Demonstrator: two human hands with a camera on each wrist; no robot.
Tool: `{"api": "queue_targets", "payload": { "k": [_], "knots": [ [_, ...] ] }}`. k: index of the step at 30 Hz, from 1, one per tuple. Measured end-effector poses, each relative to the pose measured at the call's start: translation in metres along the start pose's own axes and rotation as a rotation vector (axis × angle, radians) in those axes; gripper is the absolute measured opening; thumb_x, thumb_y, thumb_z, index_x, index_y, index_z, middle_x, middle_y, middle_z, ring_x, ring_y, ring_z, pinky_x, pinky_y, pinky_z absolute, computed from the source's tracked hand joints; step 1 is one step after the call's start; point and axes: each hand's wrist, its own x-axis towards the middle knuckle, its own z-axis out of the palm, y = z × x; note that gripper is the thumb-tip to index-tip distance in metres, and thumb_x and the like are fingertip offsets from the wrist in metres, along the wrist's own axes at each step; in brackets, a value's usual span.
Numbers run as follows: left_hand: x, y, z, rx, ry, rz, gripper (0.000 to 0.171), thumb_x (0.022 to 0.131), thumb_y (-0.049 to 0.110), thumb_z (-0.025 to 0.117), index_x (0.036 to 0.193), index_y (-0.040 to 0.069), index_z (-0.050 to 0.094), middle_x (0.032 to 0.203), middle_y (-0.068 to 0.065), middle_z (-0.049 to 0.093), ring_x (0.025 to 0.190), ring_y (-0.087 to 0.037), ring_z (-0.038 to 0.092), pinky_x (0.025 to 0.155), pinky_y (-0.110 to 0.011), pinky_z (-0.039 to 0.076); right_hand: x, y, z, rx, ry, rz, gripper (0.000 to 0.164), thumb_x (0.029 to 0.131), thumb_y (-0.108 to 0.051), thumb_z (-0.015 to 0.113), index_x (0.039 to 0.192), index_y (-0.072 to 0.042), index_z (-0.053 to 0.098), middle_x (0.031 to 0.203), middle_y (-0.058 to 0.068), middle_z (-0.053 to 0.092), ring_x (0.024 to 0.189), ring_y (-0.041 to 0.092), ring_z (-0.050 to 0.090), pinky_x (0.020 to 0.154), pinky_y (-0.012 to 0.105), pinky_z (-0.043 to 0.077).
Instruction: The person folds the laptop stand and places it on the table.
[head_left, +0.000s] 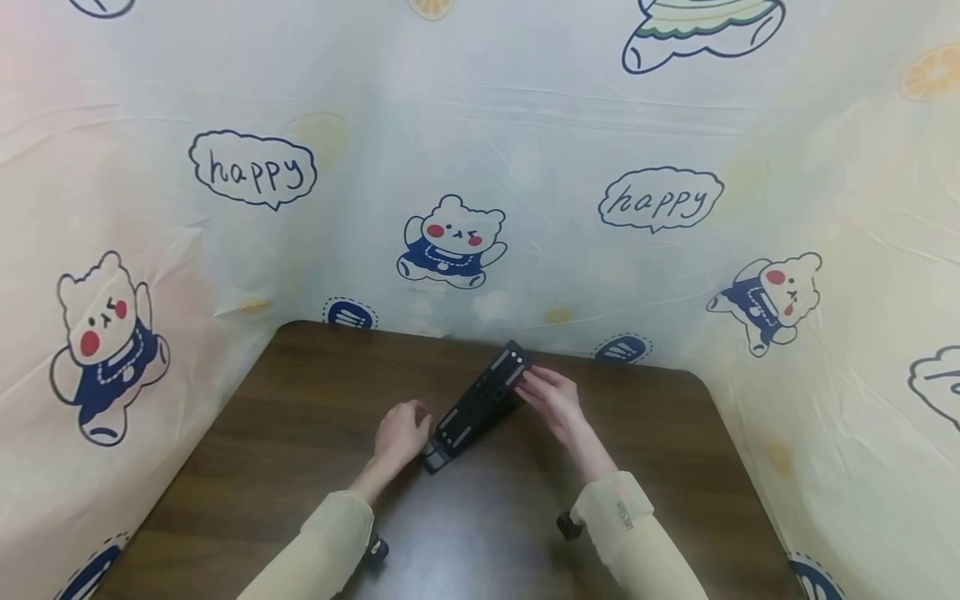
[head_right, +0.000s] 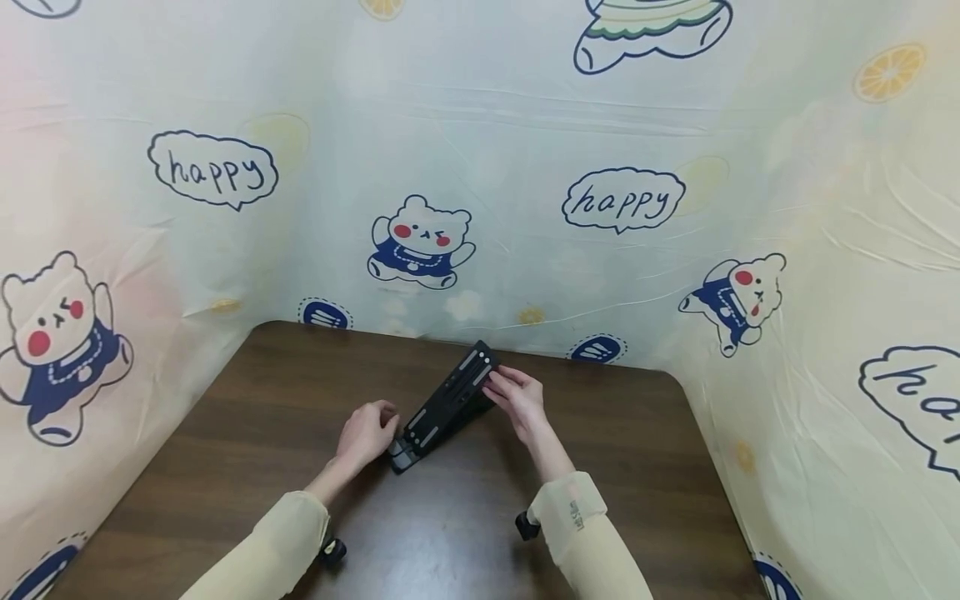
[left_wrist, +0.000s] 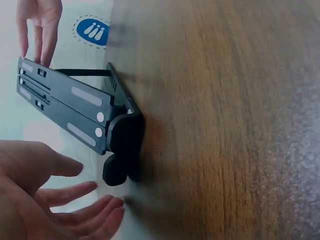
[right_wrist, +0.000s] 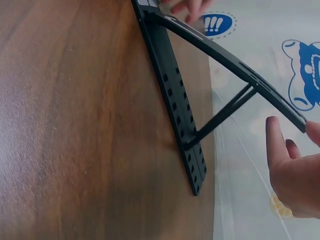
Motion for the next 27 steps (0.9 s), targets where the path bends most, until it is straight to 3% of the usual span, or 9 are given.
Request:
{"api": "queue_targets", "payload": {
  "k": [5, 9, 15, 19, 22, 27],
  "knots": [
    [0.000, -0.012, 0.004, 0.009, -0.099, -0.056, 0.031, 0.099, 0.026, 0.077, 0.125, 0.009, 0.078, 0.112, -0.011, 0.083, 0.089, -0.028, 0.076, 0.072, -0.046, 0.062, 0.005, -0.010, -0.002, 0.001, -0.017, -0.006, 0.053, 0.112, -0.010, 0.063, 0.160, 0.004, 0.047, 0.158, 0.028, 0.059, 0.115, 0.015, 0.079, 0.112, 0.036, 0.059],
    [-0.004, -0.013, 0.005, 0.030, -0.114, -0.063, 0.039, 0.095, 0.028, 0.082, 0.129, 0.008, 0.075, 0.109, -0.013, 0.083, 0.089, -0.029, 0.077, 0.076, -0.049, 0.063, 0.009, -0.015, -0.001, -0.032, -0.024, -0.009, 0.050, 0.112, -0.013, 0.064, 0.158, 0.002, 0.051, 0.153, 0.023, 0.064, 0.108, 0.010, 0.079, 0.107, 0.032, 0.062],
    [-0.009, -0.014, 0.006, 0.089, -0.119, -0.065, 0.030, 0.090, 0.021, 0.086, 0.108, 0.001, 0.075, 0.099, -0.019, 0.081, 0.084, -0.038, 0.077, 0.071, -0.050, 0.063, 0.011, -0.017, 0.003, -0.049, -0.027, 0.023, 0.050, 0.111, -0.009, 0.063, 0.158, 0.004, 0.050, 0.149, 0.024, 0.066, 0.098, 0.010, 0.080, 0.097, 0.029, 0.066],
    [-0.006, -0.017, 0.007, 0.041, -0.121, -0.080, 0.043, 0.083, 0.008, 0.087, 0.122, -0.004, 0.073, 0.102, -0.020, 0.081, 0.095, -0.042, 0.078, 0.081, -0.055, 0.065, 0.013, -0.018, 0.006, -0.043, -0.028, 0.033, 0.048, 0.110, -0.007, 0.065, 0.155, 0.006, 0.053, 0.150, 0.027, 0.066, 0.094, 0.011, 0.080, 0.093, 0.029, 0.068],
    [-0.004, -0.020, 0.009, -0.002, -0.122, -0.094, 0.053, 0.080, 0.004, 0.086, 0.131, -0.004, 0.072, 0.095, -0.013, 0.081, 0.096, -0.037, 0.078, 0.090, -0.057, 0.064, 0.014, -0.019, 0.006, -0.037, -0.031, 0.030, 0.049, 0.110, -0.007, 0.065, 0.155, 0.007, 0.052, 0.153, 0.029, 0.064, 0.095, 0.011, 0.080, 0.093, 0.030, 0.068],
    [-0.009, -0.021, 0.014, -0.079, -0.096, -0.122, 0.048, 0.079, 0.003, 0.082, 0.127, 0.002, 0.075, 0.090, -0.005, 0.081, 0.090, -0.025, 0.077, 0.084, -0.051, 0.065, 0.006, -0.015, 0.004, -0.031, 0.003, 0.018, 0.051, 0.111, -0.008, 0.063, 0.157, 0.009, 0.049, 0.157, 0.033, 0.058, 0.098, 0.012, 0.080, 0.095, 0.031, 0.067]
  ]
}}
